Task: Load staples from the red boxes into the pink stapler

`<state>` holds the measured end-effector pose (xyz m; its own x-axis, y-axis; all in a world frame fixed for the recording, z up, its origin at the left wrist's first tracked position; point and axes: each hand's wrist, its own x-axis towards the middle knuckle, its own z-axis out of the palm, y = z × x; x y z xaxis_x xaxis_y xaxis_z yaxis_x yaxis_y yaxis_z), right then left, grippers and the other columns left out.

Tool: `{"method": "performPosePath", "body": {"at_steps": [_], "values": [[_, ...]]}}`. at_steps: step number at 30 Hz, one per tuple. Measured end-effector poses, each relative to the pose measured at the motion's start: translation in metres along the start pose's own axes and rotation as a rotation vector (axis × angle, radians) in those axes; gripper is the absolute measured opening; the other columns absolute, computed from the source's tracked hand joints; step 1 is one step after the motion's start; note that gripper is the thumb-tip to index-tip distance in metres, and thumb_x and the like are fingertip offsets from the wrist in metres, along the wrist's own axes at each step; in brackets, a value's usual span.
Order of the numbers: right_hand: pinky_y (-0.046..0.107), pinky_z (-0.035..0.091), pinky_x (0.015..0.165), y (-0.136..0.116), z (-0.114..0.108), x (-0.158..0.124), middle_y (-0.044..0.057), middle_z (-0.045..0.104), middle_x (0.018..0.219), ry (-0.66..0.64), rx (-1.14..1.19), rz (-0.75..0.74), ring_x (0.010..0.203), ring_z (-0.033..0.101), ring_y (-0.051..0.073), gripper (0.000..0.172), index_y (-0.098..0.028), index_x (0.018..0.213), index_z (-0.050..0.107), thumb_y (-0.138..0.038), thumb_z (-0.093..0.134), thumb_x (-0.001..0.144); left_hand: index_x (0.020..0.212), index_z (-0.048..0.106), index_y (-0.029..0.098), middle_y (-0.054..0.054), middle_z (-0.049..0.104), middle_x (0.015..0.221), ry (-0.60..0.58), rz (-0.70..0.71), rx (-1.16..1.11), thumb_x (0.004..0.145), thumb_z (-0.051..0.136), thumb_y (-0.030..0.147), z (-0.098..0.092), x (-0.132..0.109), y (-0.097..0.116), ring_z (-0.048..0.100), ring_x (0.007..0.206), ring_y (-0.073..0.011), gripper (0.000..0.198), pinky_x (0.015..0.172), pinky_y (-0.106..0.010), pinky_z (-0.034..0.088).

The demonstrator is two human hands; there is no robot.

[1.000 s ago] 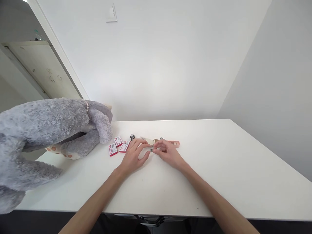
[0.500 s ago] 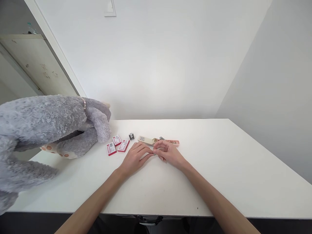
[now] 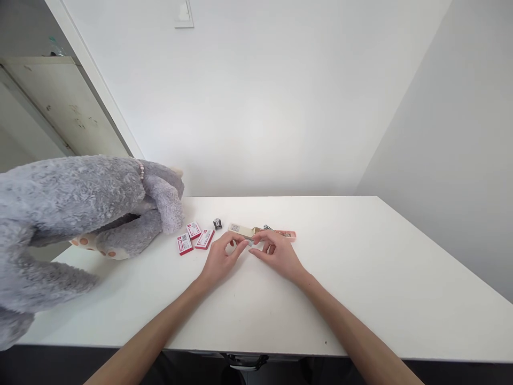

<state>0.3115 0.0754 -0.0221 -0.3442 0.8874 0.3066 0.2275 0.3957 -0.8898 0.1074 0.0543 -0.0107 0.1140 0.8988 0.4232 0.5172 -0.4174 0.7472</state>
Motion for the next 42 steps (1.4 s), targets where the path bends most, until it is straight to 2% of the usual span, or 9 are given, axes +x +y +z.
{"method": "performPosePath", "body": {"at_steps": [8,13,18,22,26,29,34,37,42], "values": [[0.036,0.052,0.067,-0.002,-0.001,0.0,0.004,0.076,0.088,0.041,-0.117,0.018,0.063,0.061,0.017,0.023,-0.029,0.103,0.074,-0.049,0.068,0.092,0.091,0.072,0.023,-0.002,0.073,0.089,-0.037,-0.08,-0.064,0.096,0.063,0.048,-0.001,0.0,0.0,0.062,0.085,-0.0187,0.027,0.077,-0.032,0.05],[0.036,0.052,0.067,0.0,-0.001,0.0,0.004,0.077,0.091,0.027,-0.099,0.025,0.058,0.063,0.017,0.026,-0.03,0.105,0.073,-0.052,0.064,0.094,0.092,0.072,0.024,-0.002,0.073,0.09,-0.034,-0.069,-0.052,0.096,0.063,0.049,0.0,0.0,0.001,0.062,0.084,-0.0189,0.027,0.076,-0.032,0.05],[0.039,0.053,0.076,0.005,-0.001,0.001,0.0,0.071,0.068,0.078,-0.124,0.016,0.062,0.067,0.02,0.031,-0.029,0.105,0.073,-0.056,0.061,0.096,0.092,0.065,0.023,-0.002,0.07,0.092,0.131,0.045,0.13,0.098,0.06,0.038,0.0,0.0,-0.001,0.062,0.09,-0.0201,0.017,0.084,-0.036,0.05],[0.037,0.054,0.071,0.007,-0.002,0.003,-0.001,0.066,0.059,0.136,-0.123,-0.004,0.056,0.063,0.018,0.037,-0.027,0.099,0.074,-0.061,0.059,0.095,0.109,0.063,0.024,-0.006,0.066,0.118,0.193,0.153,0.364,0.097,0.057,0.024,0.0,0.0,-0.007,0.056,0.116,-0.0258,0.013,0.102,-0.045,0.047],[0.033,0.051,0.058,0.007,-0.004,0.004,0.003,0.074,0.078,0.231,-0.044,0.001,0.054,0.057,0.015,0.038,-0.025,0.101,0.073,-0.06,0.062,0.094,0.123,0.058,0.024,-0.009,0.057,0.142,0.13,0.099,0.485,0.092,0.059,0.02,0.001,-0.002,-0.016,0.046,0.134,-0.0317,0.031,0.11,-0.052,0.043],[0.033,0.052,0.058,0.008,-0.007,0.005,0.005,0.075,0.087,0.342,-0.022,0.035,0.061,0.061,0.017,0.038,-0.024,0.105,0.073,-0.06,0.064,0.092,0.13,0.055,0.022,-0.01,0.051,0.152,0.075,0.045,0.511,0.091,0.058,0.022,0.002,-0.002,-0.021,0.038,0.144,-0.0336,0.039,0.116,-0.056,0.038],[0.038,0.054,0.075,0.017,-0.015,0.009,0.006,0.073,0.094,0.479,-0.21,-0.029,0.082,0.065,0.022,0.035,-0.026,0.107,0.072,-0.057,0.059,0.096,0.137,0.052,0.021,-0.011,0.044,0.16,0.008,-0.045,0.506,0.092,0.056,0.025,0.003,-0.003,-0.025,0.031,0.151,-0.0355,0.046,0.12,-0.06,0.032],[0.045,0.05,0.09,0.023,-0.019,0.011,0.007,0.072,0.103,0.484,-0.373,-0.108,0.097,0.065,0.026,0.032,-0.027,0.105,0.073,-0.054,0.056,0.1,0.141,0.05,0.022,-0.011,0.042,0.161,-0.016,-0.086,0.507,0.093,0.055,0.028,0.003,-0.003,-0.026,0.027,0.153,-0.0366,0.048,0.121,-0.062,0.03],[0.05,0.042,0.101,0.03,-0.023,0.011,0.008,0.07,0.116,0.475,-0.51,-0.176,0.111,0.061,0.029,0.026,-0.026,0.101,0.072,-0.046,0.055,0.102,0.147,0.047,0.021,-0.011,0.038,0.165,-0.056,-0.131,0.522,0.096,0.052,0.031,0.004,-0.003,-0.028,0.021,0.157,-0.0373,0.052,0.123,-0.064,0.025]]}}
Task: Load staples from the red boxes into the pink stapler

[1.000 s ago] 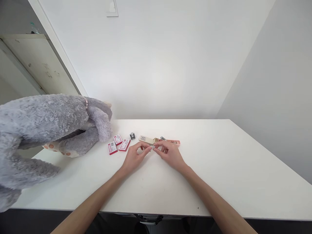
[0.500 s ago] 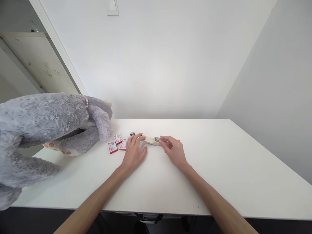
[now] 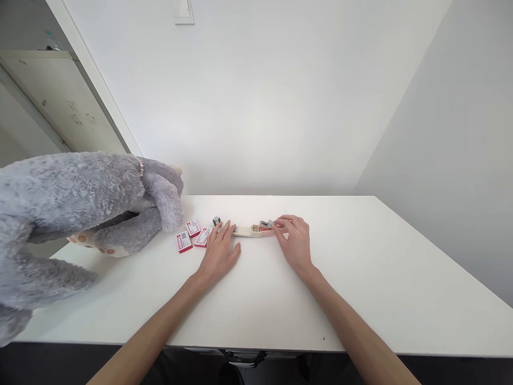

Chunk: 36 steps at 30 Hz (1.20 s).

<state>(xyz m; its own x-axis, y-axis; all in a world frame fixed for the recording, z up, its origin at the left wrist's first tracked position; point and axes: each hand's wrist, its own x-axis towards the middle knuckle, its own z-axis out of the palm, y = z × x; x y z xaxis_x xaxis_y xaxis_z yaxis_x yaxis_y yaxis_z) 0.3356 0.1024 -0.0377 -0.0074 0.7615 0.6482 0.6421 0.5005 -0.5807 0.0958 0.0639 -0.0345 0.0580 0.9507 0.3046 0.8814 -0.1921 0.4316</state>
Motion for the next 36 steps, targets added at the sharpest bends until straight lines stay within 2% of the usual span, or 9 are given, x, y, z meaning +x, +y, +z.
{"method": "performPosePath", "body": {"at_steps": [6,13,23,27,31,36], "values": [[0.051,0.041,0.103,0.0029,0.0001,-0.0003,0.008,0.071,0.116,-0.032,-0.043,-0.042,0.113,0.06,0.029,0.023,-0.026,0.102,0.071,-0.042,0.054,0.103,0.149,0.047,0.021,-0.011,0.037,0.166,-0.027,-0.006,0.018,0.097,0.049,0.034,0.0,-0.0005,-0.0012,0.022,0.157,-0.0364,0.053,0.123,-0.063,0.025],[0.05,0.041,0.101,0.0003,-0.0018,0.0014,0.007,0.074,0.104,-0.027,-0.08,-0.094,0.112,0.059,0.029,0.019,-0.026,0.1,0.069,-0.038,0.054,0.103,0.147,0.051,0.022,-0.008,0.045,0.162,-0.063,0.037,0.07,0.1,0.046,0.035,0.0,-0.0011,-0.0021,0.027,0.155,-0.0345,0.05,0.125,-0.059,0.025],[0.049,0.039,0.102,-0.0022,-0.0034,0.0022,0.005,0.075,0.1,-0.021,-0.106,-0.122,0.111,0.058,0.029,0.017,-0.026,0.098,0.067,-0.036,0.055,0.103,0.15,0.049,0.021,-0.007,0.042,0.163,-0.096,0.049,0.122,0.102,0.042,0.036,-0.0011,-0.0012,-0.0009,0.027,0.155,-0.0345,0.051,0.125,-0.058,0.026],[0.05,0.039,0.101,-0.0026,-0.0056,0.0027,0.007,0.075,0.101,-0.06,-0.091,-0.105,0.112,0.058,0.03,0.021,-0.025,0.099,0.067,-0.038,0.05,0.104,0.146,0.053,0.023,-0.008,0.047,0.159,-0.058,0.075,0.094,0.102,0.045,0.034,0.0007,-0.0023,-0.0031,0.032,0.152,-0.0352,0.047,0.123,-0.059,0.028],[0.052,0.04,0.101,0.0004,-0.0062,0.0039,0.007,0.075,0.101,-0.08,-0.064,-0.064,0.11,0.059,0.031,0.025,-0.026,0.099,0.067,-0.043,0.049,0.104,0.136,0.059,0.024,-0.008,0.059,0.146,0.023,0.122,0.006,0.1,0.051,0.033,-0.0011,-0.0019,-0.0025,0.043,0.14,-0.0328,0.038,0.117,-0.055,0.036],[0.051,0.048,0.093,0.0022,-0.0056,0.0044,0.009,0.074,0.106,-0.165,0.095,0.112,0.109,0.063,0.031,0.034,-0.026,0.1,0.07,-0.055,0.053,0.1,0.122,0.064,0.026,-0.007,0.067,0.124,0.063,0.101,-0.073,0.1,0.054,0.03,-0.0075,-0.0005,0.0019,0.052,0.123,-0.0299,0.025,0.105,-0.049,0.046]]}}
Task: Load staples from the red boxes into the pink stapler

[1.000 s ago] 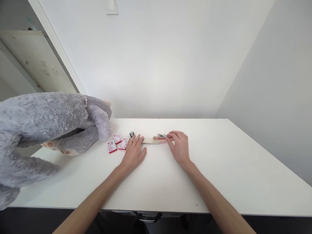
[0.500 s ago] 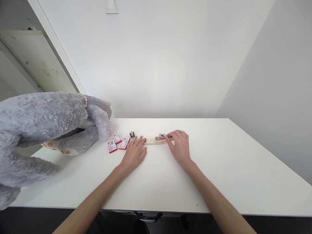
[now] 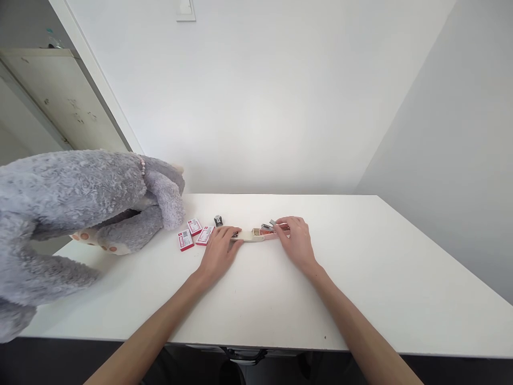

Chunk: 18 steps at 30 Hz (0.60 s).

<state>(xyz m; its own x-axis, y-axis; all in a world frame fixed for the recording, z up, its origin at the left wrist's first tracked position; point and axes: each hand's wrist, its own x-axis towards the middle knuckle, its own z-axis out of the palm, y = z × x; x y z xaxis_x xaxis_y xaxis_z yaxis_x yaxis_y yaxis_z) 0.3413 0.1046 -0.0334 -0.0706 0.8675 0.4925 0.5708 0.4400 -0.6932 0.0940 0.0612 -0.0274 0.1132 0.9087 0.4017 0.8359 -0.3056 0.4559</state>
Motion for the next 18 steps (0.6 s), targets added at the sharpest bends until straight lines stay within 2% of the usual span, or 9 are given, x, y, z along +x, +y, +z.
{"method": "performPosePath", "body": {"at_steps": [4,9,13,18], "values": [[0.041,0.055,0.077,-0.006,0.0,-0.002,0.009,0.072,0.112,-0.096,0.17,0.126,0.096,0.069,0.027,0.035,-0.026,0.103,0.07,-0.057,0.059,0.095,0.122,0.062,0.025,-0.008,0.062,0.123,0.013,-0.041,-0.082,0.1,0.055,0.028,-0.002,0.001,0.001,0.056,0.117,-0.0279,0.023,0.101,-0.045,0.048],[0.038,0.056,0.075,-0.013,-0.001,-0.002,0.006,0.074,0.107,-0.148,0.256,0.161,0.085,0.071,0.022,0.027,-0.025,0.099,0.069,-0.051,0.062,0.094,0.126,0.058,0.025,-0.008,0.054,0.129,0.005,-0.139,-0.286,0.099,0.053,0.025,-0.002,0.003,-0.001,0.063,0.099,-0.0208,0.028,0.092,-0.039,0.053],[0.038,0.058,0.077,-0.015,-0.002,-0.002,0.006,0.073,0.108,-0.179,0.308,0.137,0.087,0.073,0.022,0.025,-0.024,0.096,0.068,-0.048,0.062,0.095,0.121,0.058,0.023,-0.01,0.052,0.13,0.054,-0.181,-0.298,0.098,0.051,0.021,-0.002,0.005,-0.001,0.062,0.107,-0.0228,0.024,0.095,-0.04,0.052],[0.039,0.059,0.078,-0.016,-0.001,-0.004,0.005,0.07,0.109,-0.231,0.265,0.048,0.086,0.07,0.02,0.027,-0.026,0.095,0.067,-0.051,0.058,0.098,0.119,0.055,0.022,-0.011,0.051,0.13,0.101,-0.16,-0.292,0.1,0.044,0.019,-0.004,0.005,0.003,0.059,0.116,-0.0237,0.023,0.099,-0.041,0.051]]}}
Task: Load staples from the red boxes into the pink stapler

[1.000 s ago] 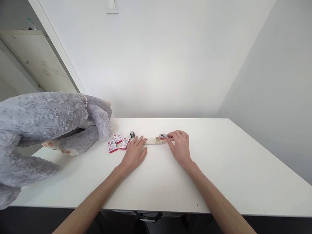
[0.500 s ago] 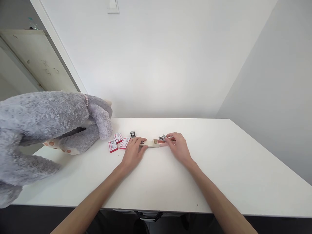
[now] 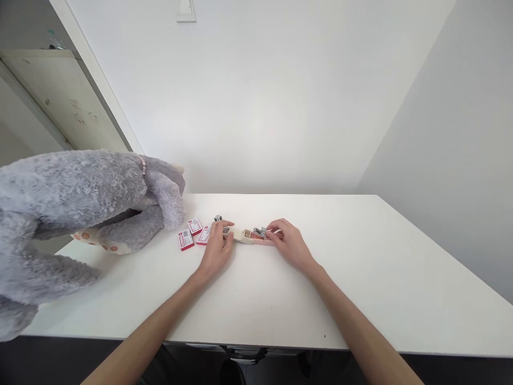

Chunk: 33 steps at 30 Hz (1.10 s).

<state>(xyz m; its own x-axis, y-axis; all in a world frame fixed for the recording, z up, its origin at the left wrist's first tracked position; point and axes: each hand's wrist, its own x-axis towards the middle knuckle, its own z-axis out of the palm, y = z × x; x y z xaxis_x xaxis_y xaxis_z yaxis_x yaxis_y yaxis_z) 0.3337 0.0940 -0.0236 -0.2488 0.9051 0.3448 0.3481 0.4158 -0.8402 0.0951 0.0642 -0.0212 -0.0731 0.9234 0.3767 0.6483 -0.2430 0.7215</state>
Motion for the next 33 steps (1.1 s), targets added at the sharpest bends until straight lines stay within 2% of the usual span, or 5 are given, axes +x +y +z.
{"method": "performPosePath", "body": {"at_steps": [4,24,33], "values": [[0.04,0.06,0.079,-0.0002,0.0012,-0.0013,0.006,0.068,0.108,-0.037,-0.019,-0.046,0.088,0.068,0.021,0.029,-0.027,0.098,0.067,-0.053,0.053,0.1,0.118,0.054,0.023,-0.011,0.053,0.129,0.013,0.012,-0.002,0.1,0.043,0.02,-0.0003,-0.0005,0.0019,0.059,0.118,-0.0241,0.022,0.101,-0.041,0.05],[0.038,0.058,0.075,-0.0004,0.0014,-0.004,0.005,0.067,0.112,-0.082,-0.112,-0.084,0.083,0.067,0.019,0.028,-0.029,0.103,0.065,-0.05,0.047,0.103,0.12,0.053,0.023,-0.011,0.054,0.128,0.006,0.07,0.039,0.1,0.041,0.02,0.0012,-0.0011,0.0018,0.058,0.119,-0.0245,0.023,0.1,-0.042,0.051],[0.04,0.059,0.079,-0.0046,-0.0004,-0.0048,0.006,0.067,0.111,-0.104,-0.098,-0.102,0.087,0.065,0.021,0.027,-0.029,0.102,0.062,-0.049,0.045,0.104,0.121,0.052,0.023,-0.01,0.054,0.128,0.004,0.072,0.048,0.1,0.042,0.02,0.0016,-0.001,0.0015,0.059,0.118,-0.0244,0.023,0.101,-0.042,0.05]]}}
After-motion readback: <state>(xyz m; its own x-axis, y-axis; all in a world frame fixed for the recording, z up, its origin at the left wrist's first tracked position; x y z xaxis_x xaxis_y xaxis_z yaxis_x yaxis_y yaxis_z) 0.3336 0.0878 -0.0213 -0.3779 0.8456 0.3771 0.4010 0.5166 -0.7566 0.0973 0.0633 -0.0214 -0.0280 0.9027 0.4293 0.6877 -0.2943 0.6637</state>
